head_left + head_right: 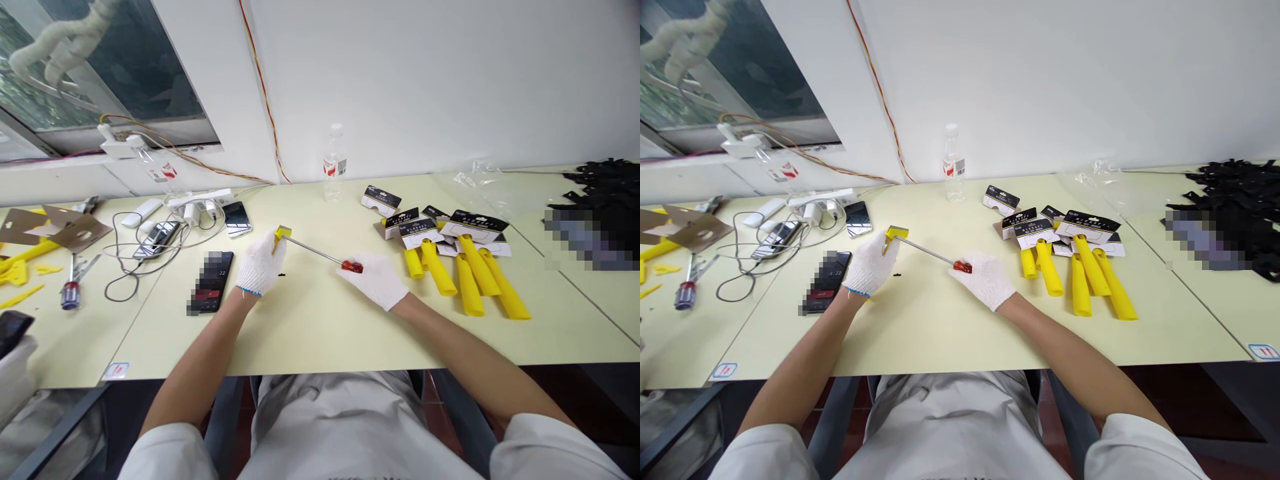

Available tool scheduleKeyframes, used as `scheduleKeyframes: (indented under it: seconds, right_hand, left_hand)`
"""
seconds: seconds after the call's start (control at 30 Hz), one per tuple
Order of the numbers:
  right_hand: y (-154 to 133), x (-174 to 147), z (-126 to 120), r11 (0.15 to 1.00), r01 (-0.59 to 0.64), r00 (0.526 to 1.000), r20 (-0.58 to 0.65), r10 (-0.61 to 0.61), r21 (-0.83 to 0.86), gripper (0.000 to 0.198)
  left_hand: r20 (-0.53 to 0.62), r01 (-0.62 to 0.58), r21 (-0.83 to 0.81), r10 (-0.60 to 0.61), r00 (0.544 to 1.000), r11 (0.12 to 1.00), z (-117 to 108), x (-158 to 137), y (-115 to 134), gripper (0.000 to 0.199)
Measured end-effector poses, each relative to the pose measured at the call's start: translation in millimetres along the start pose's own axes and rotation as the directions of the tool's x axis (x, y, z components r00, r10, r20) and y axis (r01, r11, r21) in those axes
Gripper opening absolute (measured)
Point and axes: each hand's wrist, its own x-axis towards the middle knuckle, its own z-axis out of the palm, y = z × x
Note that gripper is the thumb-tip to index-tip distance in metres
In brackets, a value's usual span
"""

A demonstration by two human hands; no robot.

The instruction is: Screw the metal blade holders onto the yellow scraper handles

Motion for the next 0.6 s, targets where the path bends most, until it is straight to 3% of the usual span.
scheduleKeyframes:
  seconds: [0.2, 0.43, 0.53, 0.6]
  right_hand:
    - [-1, -1, -4, 1.000, 0.008, 1.000, 0.003, -0.008, -0.005, 0.037]
    - [-7, -2, -6, 0.998, -0.018, 0.992, 0.124, 0.010, 0.065, 0.047]
    - [-10, -5, -11, 0.979, -0.103, 0.964, 0.258, 0.055, 0.176, 0.056]
    - [-11, -6, -17, 0.911, -0.243, 0.909, 0.405, 0.095, 0.332, 0.057]
  left_hand:
    - [0.007, 0.022, -0.009, -0.022, 1.000, 1.000, -1, 1, 0, 0.038]
    - [0.019, 0.026, -0.024, -0.026, 0.999, 0.999, -3, 1, 1, 0.043]
    - [0.013, 0.019, -0.025, -0.018, 1.000, 1.000, -3, 1, 1, 0.041]
    - [0.013, 0.021, -0.026, -0.020, 1.000, 0.999, -3, 0, 1, 0.038]
